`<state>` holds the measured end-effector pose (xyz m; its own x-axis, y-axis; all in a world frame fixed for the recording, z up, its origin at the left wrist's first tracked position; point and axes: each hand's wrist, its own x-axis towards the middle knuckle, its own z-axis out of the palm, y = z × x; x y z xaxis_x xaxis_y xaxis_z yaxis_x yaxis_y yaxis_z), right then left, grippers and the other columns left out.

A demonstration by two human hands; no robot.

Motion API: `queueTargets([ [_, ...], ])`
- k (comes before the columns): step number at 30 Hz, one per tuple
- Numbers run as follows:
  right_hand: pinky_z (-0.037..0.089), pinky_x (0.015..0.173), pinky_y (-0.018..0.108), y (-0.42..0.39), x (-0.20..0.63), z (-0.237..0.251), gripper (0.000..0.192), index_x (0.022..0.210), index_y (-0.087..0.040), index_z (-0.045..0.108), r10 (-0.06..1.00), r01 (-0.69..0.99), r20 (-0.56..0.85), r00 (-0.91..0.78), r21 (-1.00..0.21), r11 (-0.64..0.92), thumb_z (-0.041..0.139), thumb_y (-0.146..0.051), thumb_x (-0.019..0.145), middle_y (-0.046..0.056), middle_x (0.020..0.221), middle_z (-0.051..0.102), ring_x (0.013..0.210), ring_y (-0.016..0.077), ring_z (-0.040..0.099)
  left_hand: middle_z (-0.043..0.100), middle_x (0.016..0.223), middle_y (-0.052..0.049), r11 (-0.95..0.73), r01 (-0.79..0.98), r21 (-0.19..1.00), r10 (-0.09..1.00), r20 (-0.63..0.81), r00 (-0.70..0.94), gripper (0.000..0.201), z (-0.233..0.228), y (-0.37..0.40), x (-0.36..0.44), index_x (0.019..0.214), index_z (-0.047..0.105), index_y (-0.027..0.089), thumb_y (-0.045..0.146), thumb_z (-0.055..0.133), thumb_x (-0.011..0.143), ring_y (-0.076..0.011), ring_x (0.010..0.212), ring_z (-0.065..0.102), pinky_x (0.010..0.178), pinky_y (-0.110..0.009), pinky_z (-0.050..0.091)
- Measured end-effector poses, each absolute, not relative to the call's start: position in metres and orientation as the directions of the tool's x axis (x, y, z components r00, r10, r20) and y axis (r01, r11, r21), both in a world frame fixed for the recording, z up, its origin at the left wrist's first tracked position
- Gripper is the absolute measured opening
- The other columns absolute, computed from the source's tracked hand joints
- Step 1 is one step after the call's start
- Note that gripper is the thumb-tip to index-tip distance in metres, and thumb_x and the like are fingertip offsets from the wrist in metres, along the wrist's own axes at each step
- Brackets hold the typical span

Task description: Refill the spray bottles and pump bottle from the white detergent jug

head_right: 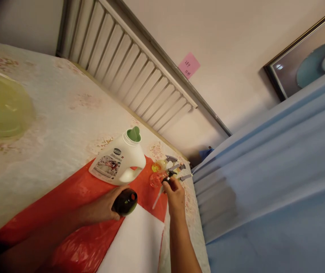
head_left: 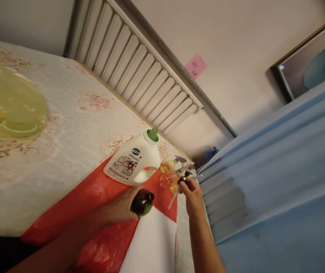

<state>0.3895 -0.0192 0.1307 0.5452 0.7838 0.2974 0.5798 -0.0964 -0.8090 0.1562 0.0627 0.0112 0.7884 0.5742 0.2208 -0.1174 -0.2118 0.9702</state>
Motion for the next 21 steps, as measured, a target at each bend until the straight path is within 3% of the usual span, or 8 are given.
queueTargets([
  [4,0.049,0.065,0.028,-0.030,0.364,0.156,0.030,0.093,-0.019,0.066,0.697,0.472,0.413,0.587,-0.873,0.120,0.071,-0.043,0.074,0.003,0.090,0.068,0.075,0.0167,0.061,0.064,0.123,-0.005,-0.171,-0.166,0.971,0.593,0.236,0.770,0.069,0.012,0.062,0.156,0.121,0.052,0.023,0.007,0.068,0.056,-0.0321,0.117,0.059,0.096,-0.040,0.050],
  [8,0.048,0.064,0.026,-0.030,0.341,0.160,0.025,0.089,-0.020,0.071,0.656,0.304,0.443,0.611,-0.897,0.321,0.079,-0.032,0.068,0.002,0.088,0.070,0.080,0.0172,0.063,0.063,0.125,-0.007,-0.177,-0.166,0.970,0.602,0.240,0.761,0.071,0.009,0.062,0.157,0.122,0.053,0.024,0.007,0.069,0.056,-0.0333,0.119,0.057,0.098,-0.042,0.048],
  [14,0.051,0.067,0.027,-0.021,0.331,0.137,0.025,0.096,-0.020,0.071,0.700,0.322,0.406,0.587,-0.911,0.258,0.076,-0.029,0.074,0.002,0.093,0.071,0.079,0.0166,0.063,0.066,0.121,-0.003,-0.151,-0.167,0.974,0.597,0.224,0.770,0.074,0.001,0.064,0.160,0.121,0.053,0.030,0.007,0.072,0.054,-0.0336,0.115,0.060,0.093,-0.041,0.051],
  [21,0.054,0.079,0.033,-0.020,0.324,0.097,0.026,0.098,-0.019,0.072,0.761,0.382,0.347,0.547,-0.913,0.142,0.076,-0.027,0.073,0.004,0.093,0.074,0.087,0.0207,0.067,0.064,0.119,-0.003,-0.207,-0.172,0.963,0.600,0.264,0.755,0.069,-0.001,0.064,0.161,0.118,0.054,0.026,0.005,0.069,0.054,-0.0296,0.113,0.060,0.092,-0.038,0.050],
])
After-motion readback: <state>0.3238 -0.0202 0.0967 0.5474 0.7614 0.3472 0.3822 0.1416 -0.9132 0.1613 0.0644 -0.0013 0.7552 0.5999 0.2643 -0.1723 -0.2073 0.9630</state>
